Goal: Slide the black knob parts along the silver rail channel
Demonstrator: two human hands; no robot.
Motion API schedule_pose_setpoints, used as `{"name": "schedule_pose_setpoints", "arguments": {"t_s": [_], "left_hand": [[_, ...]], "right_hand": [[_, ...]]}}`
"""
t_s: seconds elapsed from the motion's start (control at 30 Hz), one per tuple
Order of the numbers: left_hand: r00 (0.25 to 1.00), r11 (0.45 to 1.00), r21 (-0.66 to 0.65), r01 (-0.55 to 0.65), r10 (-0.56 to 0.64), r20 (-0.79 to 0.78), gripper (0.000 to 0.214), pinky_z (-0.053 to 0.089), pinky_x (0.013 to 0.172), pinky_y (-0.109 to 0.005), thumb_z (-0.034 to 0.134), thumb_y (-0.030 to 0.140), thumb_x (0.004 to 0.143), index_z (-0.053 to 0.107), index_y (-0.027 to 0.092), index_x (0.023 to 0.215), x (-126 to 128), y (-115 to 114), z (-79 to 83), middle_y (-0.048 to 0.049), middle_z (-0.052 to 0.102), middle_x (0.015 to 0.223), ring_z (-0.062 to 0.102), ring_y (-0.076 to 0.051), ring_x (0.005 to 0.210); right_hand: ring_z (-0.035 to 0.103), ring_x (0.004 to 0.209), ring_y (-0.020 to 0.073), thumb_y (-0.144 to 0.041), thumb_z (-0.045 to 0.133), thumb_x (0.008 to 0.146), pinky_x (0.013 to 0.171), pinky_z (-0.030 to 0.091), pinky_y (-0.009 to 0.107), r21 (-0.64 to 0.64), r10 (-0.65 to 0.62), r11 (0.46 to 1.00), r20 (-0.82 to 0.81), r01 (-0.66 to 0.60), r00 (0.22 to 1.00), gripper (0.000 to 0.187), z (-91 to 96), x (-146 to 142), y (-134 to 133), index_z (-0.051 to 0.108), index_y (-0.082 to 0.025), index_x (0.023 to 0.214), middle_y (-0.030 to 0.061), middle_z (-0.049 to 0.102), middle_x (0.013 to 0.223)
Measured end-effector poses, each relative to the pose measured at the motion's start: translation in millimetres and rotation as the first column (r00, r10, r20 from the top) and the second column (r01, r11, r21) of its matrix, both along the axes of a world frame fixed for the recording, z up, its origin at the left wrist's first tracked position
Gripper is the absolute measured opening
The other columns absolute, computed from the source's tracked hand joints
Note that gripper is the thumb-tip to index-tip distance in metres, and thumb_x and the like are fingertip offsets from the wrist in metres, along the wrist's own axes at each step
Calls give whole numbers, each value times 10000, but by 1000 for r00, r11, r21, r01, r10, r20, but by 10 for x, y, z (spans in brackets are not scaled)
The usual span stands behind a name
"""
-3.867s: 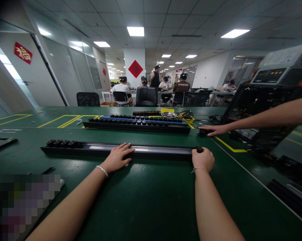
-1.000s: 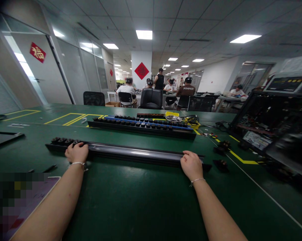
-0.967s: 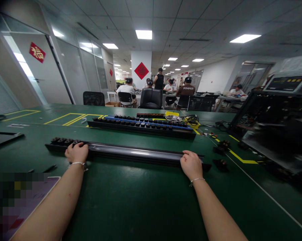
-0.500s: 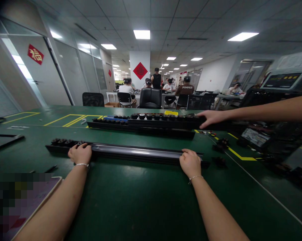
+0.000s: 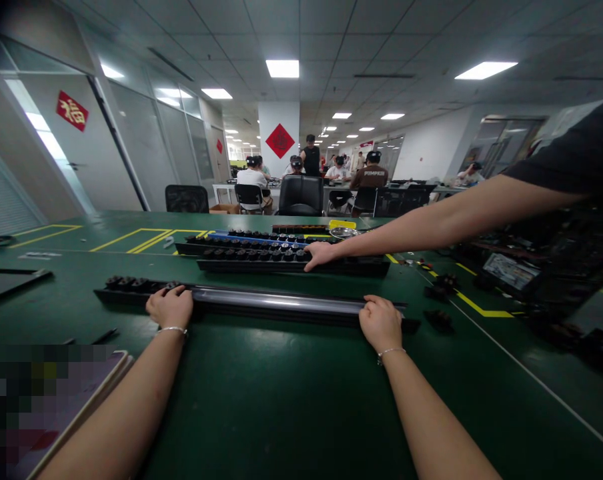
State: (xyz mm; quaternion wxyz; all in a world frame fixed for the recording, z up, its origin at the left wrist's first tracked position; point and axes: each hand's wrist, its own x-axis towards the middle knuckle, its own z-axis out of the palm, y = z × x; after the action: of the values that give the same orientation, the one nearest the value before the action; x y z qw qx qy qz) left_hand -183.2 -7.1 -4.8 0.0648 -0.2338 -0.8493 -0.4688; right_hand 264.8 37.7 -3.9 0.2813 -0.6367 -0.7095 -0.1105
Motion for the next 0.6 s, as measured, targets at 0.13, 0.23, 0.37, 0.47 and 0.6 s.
{"name": "schedule_pose_setpoints", "arguments": {"t_s": [0.13, 0.23, 0.37, 0.47, 0.6], "left_hand": [[1000, 1000, 0, -3, 3, -21, 319, 296, 1048, -470, 530, 296, 724, 704, 215, 979, 9, -6, 12, -103, 493, 1259, 340, -326, 1249], [1000, 1000, -14, 8, -9, -27, 320, 270, 1060, -487, 529, 294, 722, 704, 222, 981, 14, -10, 24, -95, 460, 1319, 303, -336, 1287], [998, 998, -35, 49, -50, -38, 343, 264, 1056, -520, 522, 287, 723, 694, 216, 1012, 34, -20, 32, -102, 477, 1327, 289, -344, 1305], [997, 999, -28, 45, -47, -69, 340, 276, 1054, -505, 509, 293, 728, 696, 215, 1001, 61, -29, 36, -101, 505, 1297, 318, -331, 1291], [997, 998, -39, 46, -49, -66, 323, 279, 1053, -498, 503, 291, 737, 700, 229, 986, 100, -44, 53, -91, 516, 1285, 326, -326, 1285]], "right_hand": [[554, 980, 229, -192, 372, 767, 823, 410, 377, -1, 6, 1000, -7, -6, 1000, 321, 7, 4, -2, 664, -191, 633, 52, 661, 1065], [557, 984, 229, -193, 377, 768, 822, 411, 373, -2, 10, 1000, -4, -10, 1000, 312, 6, 8, 0, 663, -192, 644, 48, 663, 1065], [561, 963, 224, -184, 387, 756, 809, 412, 366, 30, 8, 1000, -7, -8, 1000, 291, -14, 7, 5, 646, -190, 622, 51, 670, 1046], [562, 944, 222, -171, 397, 739, 801, 412, 364, 54, 6, 999, -18, -5, 1000, 275, -28, 3, 5, 632, -191, 598, 54, 673, 1030], [560, 944, 229, -174, 397, 739, 787, 412, 372, 58, 13, 998, -24, -12, 1000, 275, -34, 4, 3, 626, -191, 588, 61, 671, 1029]]}}
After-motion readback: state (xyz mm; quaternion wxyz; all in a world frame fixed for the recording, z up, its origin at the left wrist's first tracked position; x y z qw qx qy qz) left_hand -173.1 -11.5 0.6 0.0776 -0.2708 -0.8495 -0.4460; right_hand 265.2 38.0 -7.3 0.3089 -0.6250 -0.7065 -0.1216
